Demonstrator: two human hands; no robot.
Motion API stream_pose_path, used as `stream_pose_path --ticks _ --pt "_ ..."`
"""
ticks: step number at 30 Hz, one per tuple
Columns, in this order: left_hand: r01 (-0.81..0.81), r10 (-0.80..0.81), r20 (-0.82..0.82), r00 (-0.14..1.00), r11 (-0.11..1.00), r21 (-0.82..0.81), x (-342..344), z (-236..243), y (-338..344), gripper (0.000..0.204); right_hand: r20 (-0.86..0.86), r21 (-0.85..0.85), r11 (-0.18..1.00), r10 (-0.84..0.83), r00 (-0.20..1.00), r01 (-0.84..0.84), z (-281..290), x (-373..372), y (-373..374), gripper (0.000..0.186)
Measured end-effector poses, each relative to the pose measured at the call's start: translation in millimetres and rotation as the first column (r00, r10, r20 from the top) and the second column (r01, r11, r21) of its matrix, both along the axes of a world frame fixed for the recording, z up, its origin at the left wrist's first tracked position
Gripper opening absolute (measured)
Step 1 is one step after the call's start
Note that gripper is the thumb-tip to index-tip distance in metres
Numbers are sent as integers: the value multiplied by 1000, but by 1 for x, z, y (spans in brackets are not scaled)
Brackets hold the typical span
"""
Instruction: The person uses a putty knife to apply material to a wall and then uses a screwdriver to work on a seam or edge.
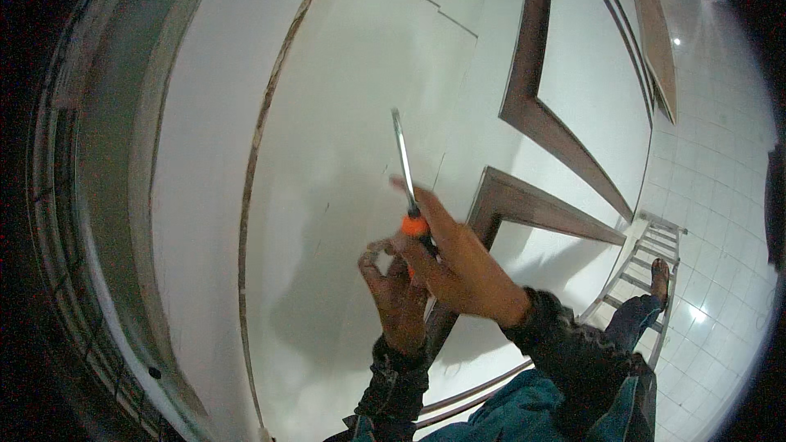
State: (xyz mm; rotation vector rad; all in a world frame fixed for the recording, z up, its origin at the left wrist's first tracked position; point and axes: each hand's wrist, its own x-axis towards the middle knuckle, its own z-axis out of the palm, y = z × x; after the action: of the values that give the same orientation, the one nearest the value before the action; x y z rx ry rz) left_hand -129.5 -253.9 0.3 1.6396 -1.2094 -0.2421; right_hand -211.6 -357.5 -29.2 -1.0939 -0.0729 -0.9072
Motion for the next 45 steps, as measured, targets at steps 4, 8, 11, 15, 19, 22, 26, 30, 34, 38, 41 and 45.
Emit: stream_pose_path --ticks 4,8,11,15,19,22,26,30,34,38,41,45 --pt "-90 94 -137 986 995 31 9 24 -3 76 46 -81 979 -184 982 187 37 28 -32 69" --pt "-143 169 241 956 982 -122 26 67 3 85 151 -76 953 -280 948 293 92 72 -24 67" --pt "-92 154 251 956 965 -246 28 76 -11 87 210 95 962 -272 939 258 111 85 -24 63" --pt "-179 274 402 874 949 -258 34 82 -13 64 203 150 923 -380 902 355 115 99 -21 61" --pt "-95 219 311 925 925 -368 38 90 -9 49 269 260 956 -208 941 137 126 89 -16 58" --pt "-103 227 304 925 922 -374 37 96 -6 60 437 392 918 -131 890 -57 135 96 -9 55" --pt "-52 221 401 889 919 -391 26 100 -18 62 434 464 886 -213 876 -14 141 97 -8 52" --pt "-40 269 462 845 894 -447 24 101 -22 54 389 523 852 -243 888 4 153 105 -8 51" --pt "-101 346 431 833 861 -498 28 94 -29 51 365 547 833 -327 872 83 148 112 -11 48" --pt "-105 313 360 879 863 -495 59 86 -20 48 410 563 826 -282 867 3 147 118 -12 47" --pt "-66 266 717 644 953 -295 92 99 -4 49 280 584 793 -396 874 173 149 116 -14 45" --pt "-199 231 805 547 969 -144 131 127 14 48 340 594 791 -415 844 150 149 127 -13 44"
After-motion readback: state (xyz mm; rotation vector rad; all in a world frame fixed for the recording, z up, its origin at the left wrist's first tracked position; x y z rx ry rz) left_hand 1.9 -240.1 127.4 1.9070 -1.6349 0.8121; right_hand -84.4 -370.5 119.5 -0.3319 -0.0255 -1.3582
